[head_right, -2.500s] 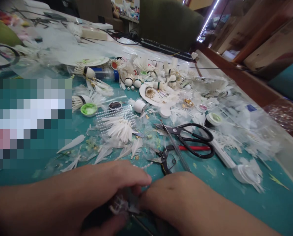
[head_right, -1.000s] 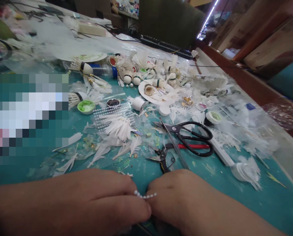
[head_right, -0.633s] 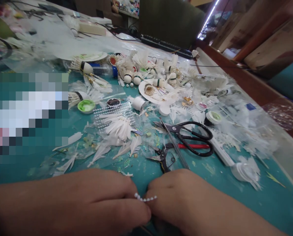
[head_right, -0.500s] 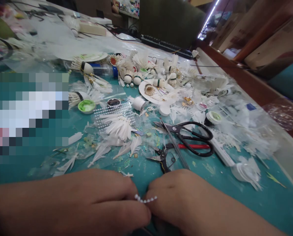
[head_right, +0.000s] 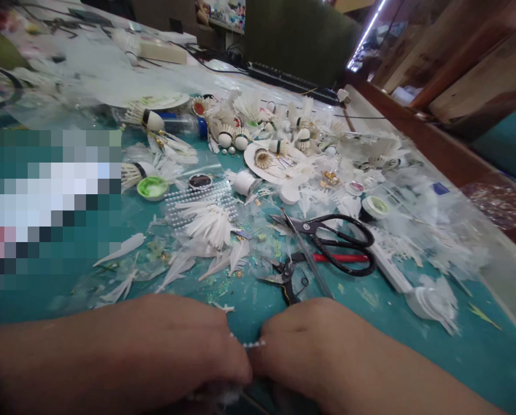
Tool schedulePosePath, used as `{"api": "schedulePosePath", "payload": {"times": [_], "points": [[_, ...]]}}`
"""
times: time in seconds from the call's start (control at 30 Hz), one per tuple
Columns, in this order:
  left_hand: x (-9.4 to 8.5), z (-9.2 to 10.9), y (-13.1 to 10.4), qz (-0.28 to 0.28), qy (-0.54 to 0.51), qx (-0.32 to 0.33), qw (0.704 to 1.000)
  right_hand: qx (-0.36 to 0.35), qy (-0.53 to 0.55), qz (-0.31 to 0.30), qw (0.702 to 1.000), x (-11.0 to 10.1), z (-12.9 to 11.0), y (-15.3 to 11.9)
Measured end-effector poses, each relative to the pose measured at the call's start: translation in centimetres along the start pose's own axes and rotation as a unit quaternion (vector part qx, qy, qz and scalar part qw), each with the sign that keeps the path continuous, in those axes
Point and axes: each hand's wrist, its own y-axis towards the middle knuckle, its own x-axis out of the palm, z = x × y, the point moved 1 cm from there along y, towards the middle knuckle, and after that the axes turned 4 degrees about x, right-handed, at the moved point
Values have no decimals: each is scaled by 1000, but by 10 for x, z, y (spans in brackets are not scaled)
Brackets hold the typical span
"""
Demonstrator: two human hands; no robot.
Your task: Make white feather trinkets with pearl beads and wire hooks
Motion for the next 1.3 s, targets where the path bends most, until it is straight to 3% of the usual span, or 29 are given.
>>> {"api": "schedulePosePath", "payload": {"times": [0.23, 0.27, 0.37, 0.5, 0.77, 0.9, 1.03, 1.17, 1.3], "points": [[4, 3, 0, 56, -39, -103, 992, 14, 66, -9, 998, -7, 0, -3], [4, 4, 4, 39, -99, -122, 987, 19, 75, -5, 997, -8, 0, -4], [2, 7, 12, 109, -223, -177, 952, 25, 86, 17, 996, -11, 1, -5], [1, 7, 16, 140, -306, -209, 918, 44, 66, 35, 996, -11, 3, -8], [3, 7, 13, 133, -384, -225, 886, 162, 34, 115, 979, 8, 11, -20], [3, 8, 13, 133, -424, -205, 872, 112, 71, 133, 982, 8, -1, -6], [4, 7, 13, 157, -449, -185, 860, 141, 136, 162, 967, 2, -8, 3], [3, 8, 15, 175, -405, -204, 874, 170, 172, 188, 952, 2, -10, 4], [0, 11, 17, 170, -398, -216, 875, 171, 172, 175, 954, 5, -10, 2]]}}
